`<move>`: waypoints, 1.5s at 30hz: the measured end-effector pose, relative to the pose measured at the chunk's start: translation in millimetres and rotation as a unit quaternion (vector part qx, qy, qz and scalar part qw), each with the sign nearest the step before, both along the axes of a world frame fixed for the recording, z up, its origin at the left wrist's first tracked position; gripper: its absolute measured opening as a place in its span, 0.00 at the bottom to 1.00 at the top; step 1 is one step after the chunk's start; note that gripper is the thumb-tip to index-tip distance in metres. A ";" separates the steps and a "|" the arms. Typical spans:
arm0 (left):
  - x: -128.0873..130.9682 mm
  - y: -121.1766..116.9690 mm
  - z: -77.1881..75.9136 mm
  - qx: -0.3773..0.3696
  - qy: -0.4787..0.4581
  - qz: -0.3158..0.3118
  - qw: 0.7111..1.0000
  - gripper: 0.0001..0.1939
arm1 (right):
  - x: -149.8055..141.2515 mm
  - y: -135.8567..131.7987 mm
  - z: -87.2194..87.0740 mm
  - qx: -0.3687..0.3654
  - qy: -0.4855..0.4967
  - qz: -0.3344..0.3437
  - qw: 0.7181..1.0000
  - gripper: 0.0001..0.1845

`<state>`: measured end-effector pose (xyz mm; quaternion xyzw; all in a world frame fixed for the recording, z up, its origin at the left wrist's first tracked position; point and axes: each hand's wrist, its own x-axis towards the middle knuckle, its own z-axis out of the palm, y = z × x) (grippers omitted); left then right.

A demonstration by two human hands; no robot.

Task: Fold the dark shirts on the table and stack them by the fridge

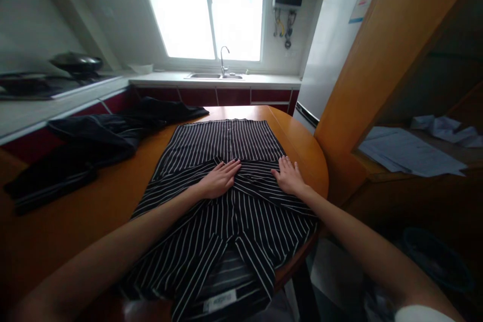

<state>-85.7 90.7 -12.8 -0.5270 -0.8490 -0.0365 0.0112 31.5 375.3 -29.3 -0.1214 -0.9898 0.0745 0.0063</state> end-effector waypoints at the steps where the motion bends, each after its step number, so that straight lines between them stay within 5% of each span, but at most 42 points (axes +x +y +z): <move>1: 0.0 0.1 0.7 -0.003 -0.002 0.001 1.000 0.30 | 5.3 13.6 -1.0 0.003 0.007 -0.014 1.000 0.40; 4: 0.8 0.0 3.3 -0.009 -0.009 0.000 1.000 0.30 | 16.1 37.7 0.8 0.004 0.045 -0.056 0.997 0.38; 7: 1.2 -0.3 4.6 -0.008 -0.010 -0.002 1.000 0.30 | 20.6 30.2 10.0 0.022 0.124 -0.057 0.990 0.36; 13: 3.2 -1.1 3.0 -0.002 -0.022 -0.007 1.000 0.30 | 32.0 -31.1 15.0 -0.005 0.116 0.171 0.978 0.32; 18: 1.9 -2.0 7.9 -0.001 -0.068 -0.012 0.998 0.30 | 37.7 -37.3 5.3 -0.054 0.087 0.216 0.971 0.32; 21: -7.7 -5.8 27.8 -0.030 -0.164 -0.041 0.985 0.33 | 39.8 -25.9 7.8 -0.085 0.119 0.216 0.965 0.30; 24: -16.1 -17.7 65.2 -0.010 -0.256 -0.086 0.963 0.34 | 45.3 -16.4 7.6 -0.086 0.125 0.221 0.963 0.29; 28: -9.0 -52.1 117.6 0.012 -0.281 -0.136 0.950 0.29 | 53.8 -11.0 1.4 -0.069 0.111 0.245 0.961 0.28; 31: 12.3 -89.2 133.5 0.000 -0.265 -0.136 0.955 0.27 | 57.7 -13.1 0.8 -0.068 0.139 0.249 0.956 0.28; 34: 44.4 -127.5 119.7 0.009 -0.221 -0.112 0.969 0.27 | 61.7 -19.7 0.8 -0.067 0.152 0.273 0.948 0.29; 41: 106.6 -197.0 45.0 0.007 -0.119 -0.012 0.993 0.28 | 68.8 -26.8 -13.0 -0.051 0.124 0.293 0.947 0.31; 45: 116.4 -218.9 36.2 -0.005 -0.091 0.040 0.995 0.29 | 67.5 -27.2 -10.5 -0.049 0.108 0.295 0.948 0.30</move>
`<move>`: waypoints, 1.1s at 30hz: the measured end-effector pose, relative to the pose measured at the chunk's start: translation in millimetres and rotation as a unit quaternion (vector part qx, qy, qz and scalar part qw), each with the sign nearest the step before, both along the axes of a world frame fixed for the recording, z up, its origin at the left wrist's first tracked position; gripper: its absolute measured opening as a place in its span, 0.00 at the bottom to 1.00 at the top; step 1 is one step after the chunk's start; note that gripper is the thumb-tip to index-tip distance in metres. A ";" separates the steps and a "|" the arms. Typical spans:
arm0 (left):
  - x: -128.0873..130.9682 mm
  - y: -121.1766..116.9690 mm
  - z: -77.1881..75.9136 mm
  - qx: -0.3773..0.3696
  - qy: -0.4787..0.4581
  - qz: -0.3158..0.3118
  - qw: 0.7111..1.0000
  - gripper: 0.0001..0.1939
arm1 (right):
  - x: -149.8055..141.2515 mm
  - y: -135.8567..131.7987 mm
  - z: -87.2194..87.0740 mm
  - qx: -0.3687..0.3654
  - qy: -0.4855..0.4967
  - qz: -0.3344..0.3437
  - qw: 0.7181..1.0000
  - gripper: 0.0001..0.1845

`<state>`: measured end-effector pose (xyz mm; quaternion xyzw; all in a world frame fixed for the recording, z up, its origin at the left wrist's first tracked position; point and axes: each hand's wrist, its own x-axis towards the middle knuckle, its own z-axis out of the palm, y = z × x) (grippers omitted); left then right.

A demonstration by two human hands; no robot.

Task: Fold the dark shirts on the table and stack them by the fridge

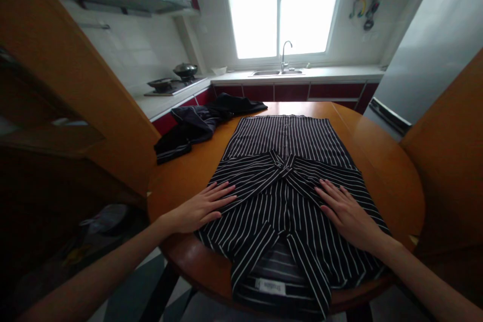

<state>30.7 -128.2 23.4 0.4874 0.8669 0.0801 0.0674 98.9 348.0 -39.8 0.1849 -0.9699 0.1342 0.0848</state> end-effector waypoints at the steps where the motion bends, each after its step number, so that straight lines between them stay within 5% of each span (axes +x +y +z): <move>1: 1.1 -2.5 1.4 -0.002 -0.001 0.002 1.000 0.29 | 0.8 -1.3 2.4 -0.004 0.002 0.000 1.000 0.29; 15: 11.7 -3.3 6.0 0.008 0.005 -0.016 1.000 0.31 | 38.9 -16.4 28.2 -0.037 -0.035 0.050 0.997 0.31; 25: 64.3 33.1 17.4 0.144 0.003 -0.127 0.981 0.19 | 86.0 -27.9 55.6 -0.063 -0.004 0.192 0.979 0.28; 33: 78.4 50.7 14.8 0.142 -0.016 -0.180 0.973 0.20 | 105.6 -34.1 59.1 -0.075 0.021 0.256 0.964 0.33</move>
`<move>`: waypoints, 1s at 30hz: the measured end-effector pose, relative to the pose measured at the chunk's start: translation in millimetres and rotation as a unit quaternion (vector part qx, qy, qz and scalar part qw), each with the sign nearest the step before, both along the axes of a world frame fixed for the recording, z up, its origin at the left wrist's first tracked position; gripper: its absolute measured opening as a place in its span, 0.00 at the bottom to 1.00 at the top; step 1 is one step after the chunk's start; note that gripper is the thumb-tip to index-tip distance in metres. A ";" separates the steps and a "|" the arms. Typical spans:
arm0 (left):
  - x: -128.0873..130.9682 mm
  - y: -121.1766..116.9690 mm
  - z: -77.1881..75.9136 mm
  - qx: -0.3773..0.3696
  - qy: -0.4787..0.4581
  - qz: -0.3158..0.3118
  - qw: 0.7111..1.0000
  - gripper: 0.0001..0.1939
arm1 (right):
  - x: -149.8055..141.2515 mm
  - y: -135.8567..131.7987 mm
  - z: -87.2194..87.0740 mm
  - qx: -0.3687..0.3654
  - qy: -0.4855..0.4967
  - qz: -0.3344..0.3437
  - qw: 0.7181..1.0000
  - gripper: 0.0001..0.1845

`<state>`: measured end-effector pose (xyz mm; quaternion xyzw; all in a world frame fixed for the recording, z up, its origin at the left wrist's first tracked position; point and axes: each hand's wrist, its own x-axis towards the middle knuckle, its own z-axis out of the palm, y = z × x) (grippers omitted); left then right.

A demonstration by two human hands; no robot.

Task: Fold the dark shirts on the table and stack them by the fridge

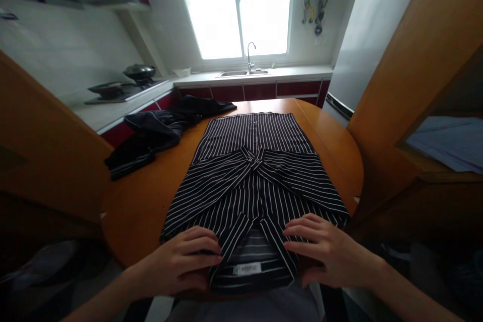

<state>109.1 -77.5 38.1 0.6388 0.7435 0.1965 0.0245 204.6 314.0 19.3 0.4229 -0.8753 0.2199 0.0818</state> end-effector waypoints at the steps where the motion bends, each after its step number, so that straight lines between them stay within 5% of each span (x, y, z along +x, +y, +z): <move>1: 0.2 1.5 -2.0 -0.002 0.002 0.008 1.000 0.17 | 0.3 -2.0 -0.6 0.002 0.003 0.002 1.000 0.33; 11: -0.1 9.7 -3.3 0.003 0.027 -0.001 1.000 0.11 | -2.7 -18.3 -1.1 0.015 0.002 0.005 1.000 0.17; 19: -3.4 12.1 -2.6 0.029 -0.083 0.032 0.996 0.10 | -4.6 -18.1 -3.0 -0.057 -0.023 -0.028 0.998 0.12; 30: -54.4 24.6 59.7 0.047 -0.253 0.193 0.947 0.11 | -53.1 -14.3 54.9 -0.183 -0.072 -0.166 0.966 0.10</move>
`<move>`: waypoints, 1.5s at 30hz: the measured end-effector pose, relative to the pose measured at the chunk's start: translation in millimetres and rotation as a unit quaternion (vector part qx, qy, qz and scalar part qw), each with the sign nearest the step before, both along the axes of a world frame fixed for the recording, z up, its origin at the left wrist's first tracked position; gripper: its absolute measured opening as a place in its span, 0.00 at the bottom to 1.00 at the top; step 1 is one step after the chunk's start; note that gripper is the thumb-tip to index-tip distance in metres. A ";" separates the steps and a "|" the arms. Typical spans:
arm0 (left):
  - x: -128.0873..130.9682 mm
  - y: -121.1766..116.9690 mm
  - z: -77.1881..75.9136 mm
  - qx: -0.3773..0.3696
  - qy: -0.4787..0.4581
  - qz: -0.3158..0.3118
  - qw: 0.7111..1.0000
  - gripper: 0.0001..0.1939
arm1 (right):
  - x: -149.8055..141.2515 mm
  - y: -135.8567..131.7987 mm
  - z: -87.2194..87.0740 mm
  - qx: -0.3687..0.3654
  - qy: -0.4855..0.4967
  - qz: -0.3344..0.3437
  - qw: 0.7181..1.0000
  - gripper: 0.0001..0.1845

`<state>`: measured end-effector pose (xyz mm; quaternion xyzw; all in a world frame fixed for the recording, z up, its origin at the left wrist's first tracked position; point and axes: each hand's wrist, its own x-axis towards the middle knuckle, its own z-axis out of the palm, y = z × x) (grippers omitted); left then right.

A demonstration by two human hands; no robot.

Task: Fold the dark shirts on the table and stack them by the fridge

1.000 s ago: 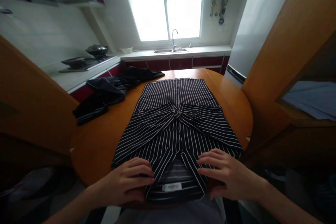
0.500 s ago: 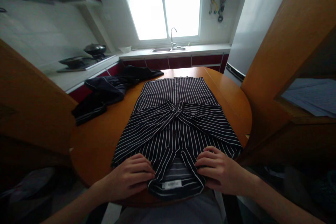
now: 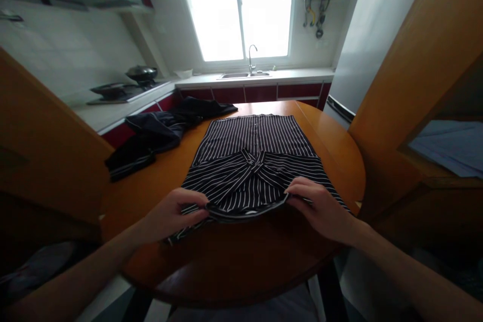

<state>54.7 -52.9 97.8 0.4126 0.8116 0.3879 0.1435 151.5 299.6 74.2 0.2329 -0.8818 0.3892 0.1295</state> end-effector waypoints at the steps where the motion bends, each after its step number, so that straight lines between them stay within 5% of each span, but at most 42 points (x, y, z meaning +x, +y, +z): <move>1: -9.6 2.7 4.9 0.005 -0.010 0.023 1.000 0.12 | -9.3 0.2 5.6 -0.002 0.000 -0.011 1.000 0.10; 6: -70.6 17.2 20.1 0.020 -0.076 0.085 0.993 0.18 | -70.3 5.1 20.3 0.011 -0.028 -0.056 0.998 0.15; 9: -113.5 26.0 16.6 -0.002 -0.107 0.106 0.989 0.18 | -117.1 12.8 18.7 0.031 -0.066 -0.057 0.996 0.16; 17: -199.4 47.4 -43.8 -0.091 -0.236 0.167 0.953 0.22 | -208.2 12.0 -21.3 0.099 -0.227 -0.167 0.954 0.12; 21: -209.3 51.0 -61.3 -0.127 -0.194 0.171 0.958 0.23 | -215.5 8.0 -47.9 0.116 -0.224 -0.192 0.948 0.07; 29: -204.3 44.3 -56.4 -0.105 -0.228 0.150 0.956 0.23 | -208.8 17.1 -60.5 0.107 -0.188 -0.172 0.961 0.11; 34: -200.8 44.3 -50.9 -0.053 -0.210 0.185 0.959 0.19 | -204.3 17.5 -52.6 0.078 -0.134 -0.186 0.970 0.08; 41: -230.9 48.0 -12.9 -0.027 -0.140 0.195 0.970 0.18 | -233.4 27.3 -12.5 0.073 -0.076 -0.189 0.976 0.08; 45: -243.2 63.8 -21.3 -0.089 -0.091 0.220 0.967 0.13 | -256.5 21.7 -18.6 0.125 -0.113 -0.226 0.959 0.08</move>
